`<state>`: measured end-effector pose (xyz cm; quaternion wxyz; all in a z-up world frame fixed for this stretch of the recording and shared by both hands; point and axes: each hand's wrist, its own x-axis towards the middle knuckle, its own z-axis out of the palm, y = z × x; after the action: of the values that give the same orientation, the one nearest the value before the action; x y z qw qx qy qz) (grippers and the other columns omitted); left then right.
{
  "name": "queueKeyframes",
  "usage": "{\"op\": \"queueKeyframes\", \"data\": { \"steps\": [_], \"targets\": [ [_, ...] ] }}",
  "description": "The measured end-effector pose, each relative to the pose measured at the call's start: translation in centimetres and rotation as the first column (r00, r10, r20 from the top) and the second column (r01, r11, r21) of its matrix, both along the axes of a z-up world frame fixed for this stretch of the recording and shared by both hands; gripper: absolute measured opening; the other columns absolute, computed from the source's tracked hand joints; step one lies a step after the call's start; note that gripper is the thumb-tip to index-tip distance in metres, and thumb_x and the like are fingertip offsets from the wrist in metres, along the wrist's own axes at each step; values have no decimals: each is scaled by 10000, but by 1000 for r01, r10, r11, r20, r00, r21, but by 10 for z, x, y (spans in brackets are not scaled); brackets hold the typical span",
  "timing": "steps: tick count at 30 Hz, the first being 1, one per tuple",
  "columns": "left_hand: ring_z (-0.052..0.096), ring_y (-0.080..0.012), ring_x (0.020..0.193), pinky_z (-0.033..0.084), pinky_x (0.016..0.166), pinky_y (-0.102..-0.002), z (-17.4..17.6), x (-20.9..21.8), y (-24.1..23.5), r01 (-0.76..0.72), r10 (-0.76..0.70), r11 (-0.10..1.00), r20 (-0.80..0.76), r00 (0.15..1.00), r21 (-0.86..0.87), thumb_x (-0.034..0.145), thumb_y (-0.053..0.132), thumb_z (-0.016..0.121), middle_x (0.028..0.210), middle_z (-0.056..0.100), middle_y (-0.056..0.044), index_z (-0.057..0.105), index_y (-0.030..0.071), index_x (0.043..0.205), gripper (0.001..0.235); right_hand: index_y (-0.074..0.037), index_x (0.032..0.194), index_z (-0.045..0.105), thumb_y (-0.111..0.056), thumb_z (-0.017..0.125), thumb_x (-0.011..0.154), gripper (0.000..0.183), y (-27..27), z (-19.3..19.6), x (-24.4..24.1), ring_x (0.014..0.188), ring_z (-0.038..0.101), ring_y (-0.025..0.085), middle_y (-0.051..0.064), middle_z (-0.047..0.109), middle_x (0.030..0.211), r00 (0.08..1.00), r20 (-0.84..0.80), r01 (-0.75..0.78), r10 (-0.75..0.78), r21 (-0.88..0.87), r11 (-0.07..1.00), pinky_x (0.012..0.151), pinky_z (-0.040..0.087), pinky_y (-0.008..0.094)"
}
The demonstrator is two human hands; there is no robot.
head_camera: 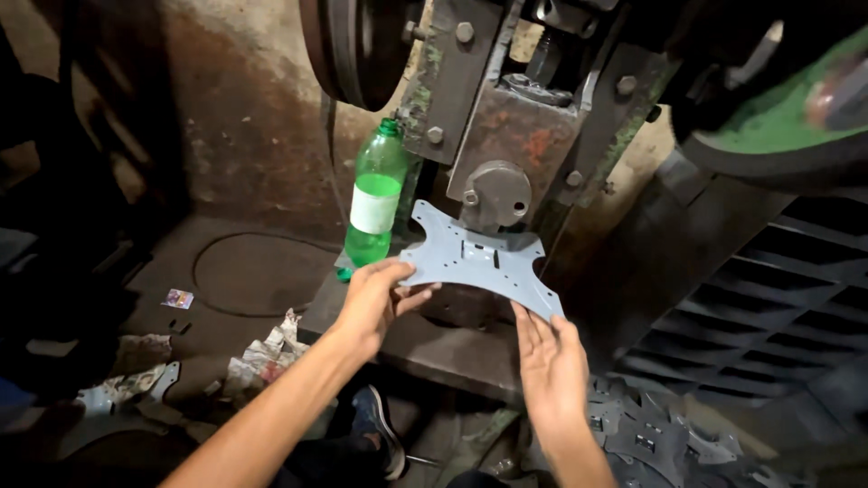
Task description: The person picks up a metal plate from a blue bin, places it into a press machine to be stamped, and then tosses the finished part onto a pile on the floor.
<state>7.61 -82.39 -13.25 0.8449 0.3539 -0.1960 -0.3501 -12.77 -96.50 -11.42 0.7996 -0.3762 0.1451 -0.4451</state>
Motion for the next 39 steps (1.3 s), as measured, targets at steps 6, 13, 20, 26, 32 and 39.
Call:
{"op": "queueKeyframes", "data": {
  "steps": [6,13,20,26,32,39],
  "targets": [
    [749,-282,895,642,834,-384,-1,27,-24,-48,48,999,-36,998,10,913,63,594,979,703,-169,635,-75,1082,223,114,1276,528,-117,418,991,383,-27,-2,26,1324,596,336,234,626,1358,1000,-10,-8,9,13,1000,1130,461,387],
    [750,-302,896,640,836,-380,-2,49,-46,-39,39,999,-4,999,-19,915,74,581,955,692,-174,632,-102,1073,242,112,1273,539,-117,430,1006,368,-47,-4,40,1301,617,336,232,638,1338,998,43,-46,47,-16,999,1099,526,370],
    [764,-301,902,662,843,-378,20,51,-42,-43,44,999,16,999,-17,893,67,554,1016,725,-190,617,-120,1077,270,107,1272,536,-114,449,1007,356,-53,7,42,1283,636,337,218,645,1347,996,30,-78,79,-15,997,1081,542,367],
    [766,-305,891,651,822,-363,28,48,-37,-45,44,999,32,999,27,909,71,558,1010,723,-219,606,-139,1088,280,117,1247,524,-92,464,1000,329,-49,17,37,1276,644,350,242,649,1333,997,6,-79,79,-10,997,1080,562,370],
    [774,-297,913,651,817,-350,37,43,-31,-53,52,997,27,998,51,928,75,543,1041,731,-234,603,-147,1125,303,137,1226,515,-80,460,1000,318,-43,23,36,1250,663,365,276,655,1307,998,3,-63,63,9,998,1051,532,376],
    [770,-309,902,656,817,-365,25,52,-41,-68,68,998,29,997,13,901,56,556,1022,709,-215,595,-125,1083,259,136,1198,505,-59,464,1010,274,-43,25,34,1247,662,372,291,644,1299,997,22,-73,73,-4,997,1062,527,380]
  ]
}}
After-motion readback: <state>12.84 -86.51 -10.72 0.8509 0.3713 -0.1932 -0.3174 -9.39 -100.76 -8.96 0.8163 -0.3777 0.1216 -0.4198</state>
